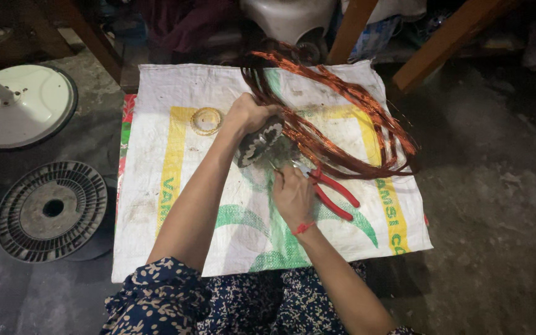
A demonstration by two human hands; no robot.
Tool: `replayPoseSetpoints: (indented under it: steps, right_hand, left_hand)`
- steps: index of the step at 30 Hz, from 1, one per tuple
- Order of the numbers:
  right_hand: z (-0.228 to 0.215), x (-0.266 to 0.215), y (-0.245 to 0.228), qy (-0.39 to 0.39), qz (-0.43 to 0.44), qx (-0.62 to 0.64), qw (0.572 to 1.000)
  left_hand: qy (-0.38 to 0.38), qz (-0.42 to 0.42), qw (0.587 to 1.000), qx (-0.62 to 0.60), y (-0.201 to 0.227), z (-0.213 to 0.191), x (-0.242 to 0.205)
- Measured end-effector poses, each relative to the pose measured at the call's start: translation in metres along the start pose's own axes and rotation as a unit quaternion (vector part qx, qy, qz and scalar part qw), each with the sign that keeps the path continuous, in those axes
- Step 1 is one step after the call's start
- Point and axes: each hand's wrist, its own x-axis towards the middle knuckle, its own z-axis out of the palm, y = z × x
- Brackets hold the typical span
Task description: The person is seated on the floor and uses pliers and a screwdriver to remove copper windings from a cylindrical motor component. They repeatedly pry and pull the wires from the slots, working methodically around the component.
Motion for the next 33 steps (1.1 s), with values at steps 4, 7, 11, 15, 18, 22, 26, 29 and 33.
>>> replayPoseSetpoints:
  steps: [4,7,11,15,18,22,26,29,33]
  right_hand:
    - [0.013,0.020,0.003,-0.057,0.000,-0.040,0.998]
    - [0.022,0.027,0.007,0.007,-0.089,-0.068,0.994]
    - [0.033,0.025,0.021,0.022,-0.112,-0.072,0.991]
    - [0.041,0.026,0.031,-0.004,-0.101,-0.068,0.993]
    - [0.040,0.029,0.031,-0.023,-0.060,-0.064,0.996]
    - [0.039,0.035,0.025,-0.031,-0.038,-0.064,0.997]
    - [0.028,0.037,0.018,-0.041,-0.040,-0.048,0.997]
    - [0.013,0.032,0.012,-0.038,-0.035,-0.027,0.998]
    - [-0.014,0.023,0.010,-0.029,-0.006,0.007,1.000]
  left_hand:
    - [-0.017,-0.031,0.999,0.001,0.006,-0.003,-0.004]
    - [-0.014,-0.034,0.999,0.001,0.006,-0.006,-0.009]
    - [-0.023,-0.008,1.000,0.003,0.002,-0.006,-0.011]
    - [-0.023,0.008,0.999,0.024,0.001,-0.005,-0.011]
    - [-0.033,0.017,0.999,0.018,0.001,-0.004,-0.012]
    - [-0.031,0.006,0.999,0.022,0.002,-0.004,-0.011]
    - [-0.022,0.025,0.999,0.008,0.003,-0.007,-0.014]
    - [-0.040,0.006,0.999,-0.005,0.005,-0.006,-0.010]
    - [-0.025,0.018,0.999,0.035,0.014,0.001,0.008]
